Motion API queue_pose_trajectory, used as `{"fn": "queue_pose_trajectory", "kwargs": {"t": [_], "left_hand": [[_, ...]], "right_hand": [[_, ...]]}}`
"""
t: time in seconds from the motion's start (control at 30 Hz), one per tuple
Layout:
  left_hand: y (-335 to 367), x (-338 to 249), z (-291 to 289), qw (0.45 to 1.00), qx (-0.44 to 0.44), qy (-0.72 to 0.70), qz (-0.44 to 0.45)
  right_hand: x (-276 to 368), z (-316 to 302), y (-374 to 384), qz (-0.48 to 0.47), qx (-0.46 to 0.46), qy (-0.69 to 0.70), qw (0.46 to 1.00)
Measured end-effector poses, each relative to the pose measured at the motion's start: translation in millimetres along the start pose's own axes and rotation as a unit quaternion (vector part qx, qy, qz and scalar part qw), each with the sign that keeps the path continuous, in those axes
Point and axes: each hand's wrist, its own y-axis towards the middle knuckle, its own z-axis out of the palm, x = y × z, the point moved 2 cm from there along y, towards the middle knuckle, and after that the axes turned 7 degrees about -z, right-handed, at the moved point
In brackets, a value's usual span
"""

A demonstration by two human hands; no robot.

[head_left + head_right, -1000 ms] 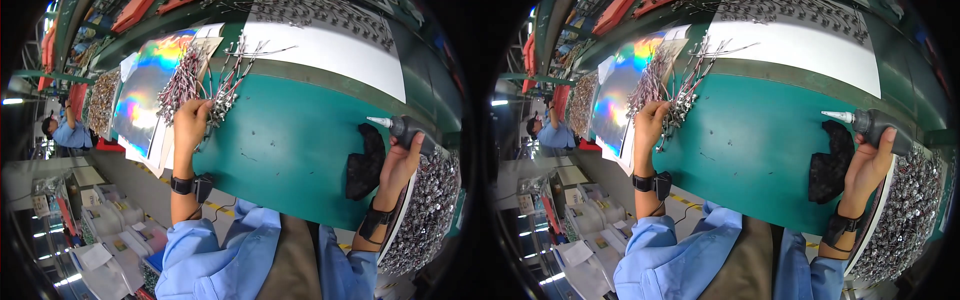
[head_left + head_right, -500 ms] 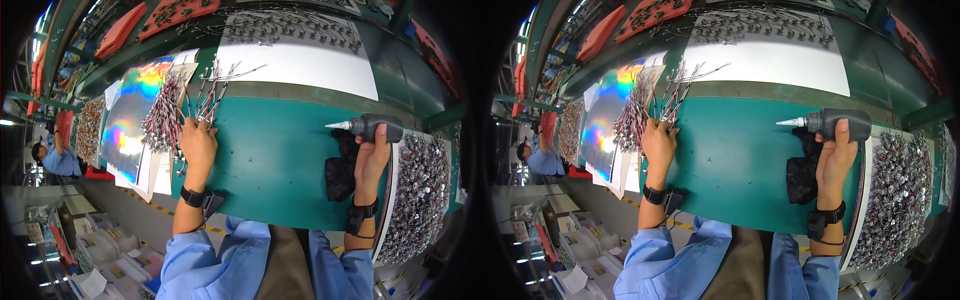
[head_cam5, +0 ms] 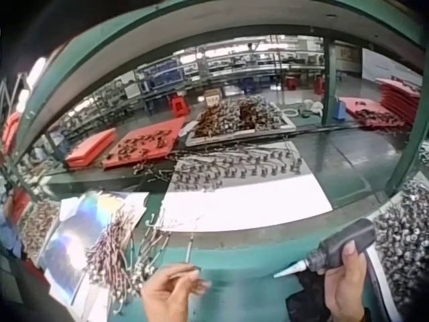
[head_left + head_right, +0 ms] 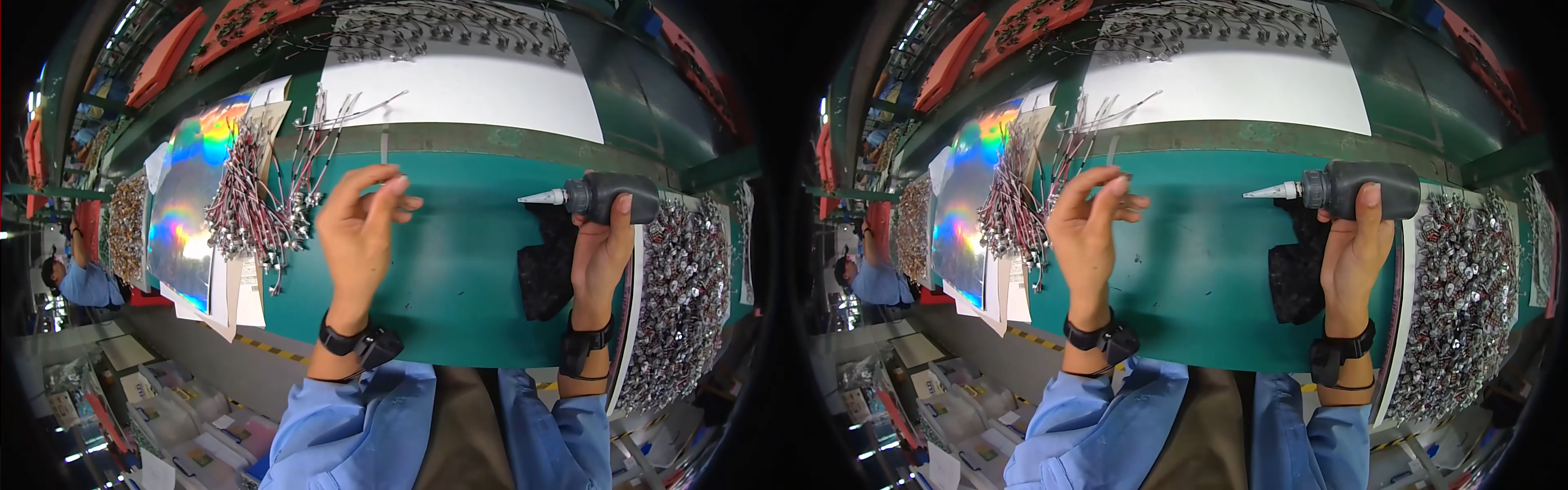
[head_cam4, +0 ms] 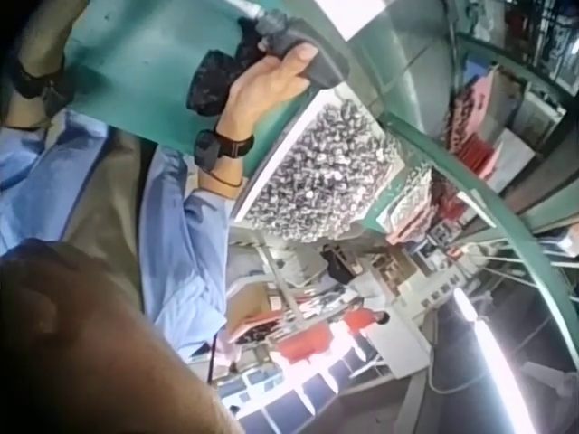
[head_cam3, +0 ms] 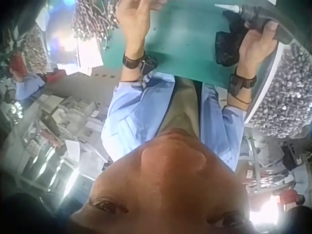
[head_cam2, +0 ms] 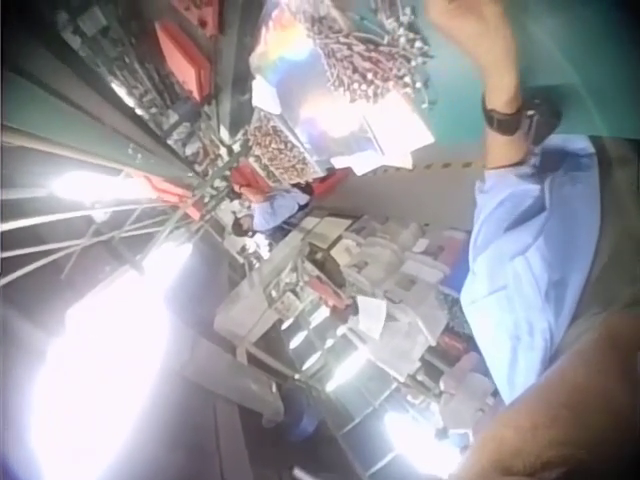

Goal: The person picks up a wire assembly, applies glue to it from a bottle, and places it onto a white board, repeating this process and occasionally wiping the glue bottle's tip with a cloth.

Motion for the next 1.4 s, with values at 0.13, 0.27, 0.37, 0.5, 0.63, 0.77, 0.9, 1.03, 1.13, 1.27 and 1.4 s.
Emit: {"fn": "queue_pose_trajectory", "kwargs": {"t": [0.13,0.27,0.37,0.5,0.63,0.77,0.9,1.03,1.13,1.27,1.4], "left_hand": [[6.1,34.2,17.1,0.996,0.07,-0.021,-0.06],[8.9,66.6,20.8,0.983,0.117,-0.04,-0.137],[7.6,86.3,25.3,0.975,0.13,-0.061,-0.168],[5.7,101.1,28.7,0.973,0.128,-0.091,-0.172],[3.4,109.3,26.5,0.97,0.139,-0.088,-0.176],[2.6,114.1,21.8,0.973,0.148,-0.084,-0.159],[1.5,116.2,20.6,0.97,0.16,-0.099,-0.153],[0.9,115.8,21.5,0.969,0.166,-0.1,-0.155],[0.2,116.3,21.8,0.97,0.163,-0.102,-0.151],[0.1,117.8,22.3,0.971,0.161,-0.101,-0.145],[0.3,117.9,22.3,0.971,0.161,-0.105,-0.143]], "right_hand": [[-12.8,-4.4,5.9,0.005,-0.006,-0.001,1.0],[-30.5,-9.6,6.0,0.018,0.004,0.017,1.0],[-46.3,-12.1,3.4,0.026,0.053,0.038,0.998],[-61.0,-3.3,-8.2,-0.018,0.083,0.017,0.996],[-68.1,2.3,-20.0,-0.083,0.093,-0.065,0.99],[-72.0,4.1,-24.2,-0.126,0.11,-0.116,0.979],[-75.7,3.5,-28.7,-0.148,0.09,-0.136,0.976],[-76.2,5.3,-30.3,-0.136,0.098,-0.134,0.977],[-77.5,5.1,-29.8,-0.144,0.094,-0.136,0.976],[-77.0,3.4,-29.1,-0.145,0.101,-0.136,0.975],[-77.3,3.4,-30.4,-0.139,0.107,-0.138,0.975]]}}
